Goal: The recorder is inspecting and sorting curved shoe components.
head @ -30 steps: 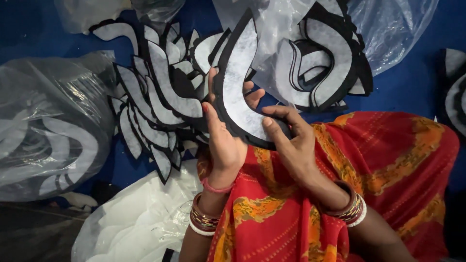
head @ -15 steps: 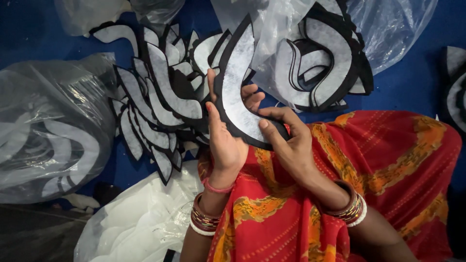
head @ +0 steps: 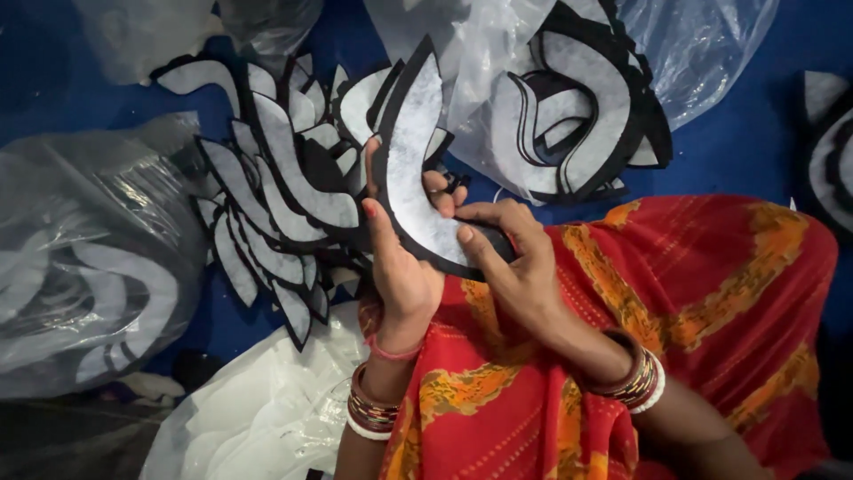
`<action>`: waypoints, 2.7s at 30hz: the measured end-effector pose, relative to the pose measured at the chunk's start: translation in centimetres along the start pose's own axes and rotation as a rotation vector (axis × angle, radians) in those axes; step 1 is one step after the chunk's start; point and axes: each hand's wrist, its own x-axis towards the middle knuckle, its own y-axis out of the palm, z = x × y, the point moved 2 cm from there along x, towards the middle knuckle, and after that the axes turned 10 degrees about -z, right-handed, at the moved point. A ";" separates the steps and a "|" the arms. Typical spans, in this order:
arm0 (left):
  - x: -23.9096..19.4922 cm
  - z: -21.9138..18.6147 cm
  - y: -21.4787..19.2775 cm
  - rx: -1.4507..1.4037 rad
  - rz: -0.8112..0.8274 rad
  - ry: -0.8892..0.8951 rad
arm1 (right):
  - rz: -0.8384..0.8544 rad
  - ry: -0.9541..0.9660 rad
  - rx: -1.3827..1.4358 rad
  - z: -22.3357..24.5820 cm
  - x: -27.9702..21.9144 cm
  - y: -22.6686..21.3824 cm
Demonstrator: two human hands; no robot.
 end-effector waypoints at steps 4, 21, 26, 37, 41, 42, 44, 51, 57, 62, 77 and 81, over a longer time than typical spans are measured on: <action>0.9 -0.5 -0.7 -0.003 -0.032 0.011 | -0.026 -0.161 -0.098 0.4 -0.1 0.1; 3.0 -2.7 -8.2 -0.639 -0.013 -0.294 | 0.341 0.051 0.301 1.6 -2.1 0.2; 2.9 -3.0 -7.1 -0.624 -0.080 -0.253 | 0.291 -0.142 0.110 2.4 -2.4 0.1; 1.7 -1.6 -9.8 -0.251 -0.020 -0.326 | 0.133 -0.131 0.031 2.2 0.4 -2.0; -0.1 0.7 -7.4 0.049 0.002 -0.476 | 0.016 0.046 0.255 1.9 2.4 -3.7; -0.6 1.1 -6.7 0.105 0.082 -0.499 | -0.010 0.114 0.340 1.6 2.6 -4.1; -0.7 1.9 -7.5 0.057 0.084 -0.619 | -0.029 0.156 0.366 0.2 2.7 -5.1; -1.2 1.6 -8.5 0.100 0.218 -0.621 | 0.071 0.386 0.570 -2.6 4.0 -5.2; -1.5 1.5 -7.6 0.161 0.242 -0.562 | 0.071 0.305 0.537 -4.4 4.2 -5.7; -1.9 -0.1 -6.1 0.269 0.306 -0.530 | 0.065 0.376 0.583 -6.0 4.3 -5.6; -1.8 -0.3 -2.2 0.430 0.237 -0.415 | -0.050 0.182 0.367 -4.4 4.8 -4.4; -1.5 1.5 -4.7 0.349 0.062 -0.388 | -0.269 -0.275 -0.139 -0.7 4.0 -3.8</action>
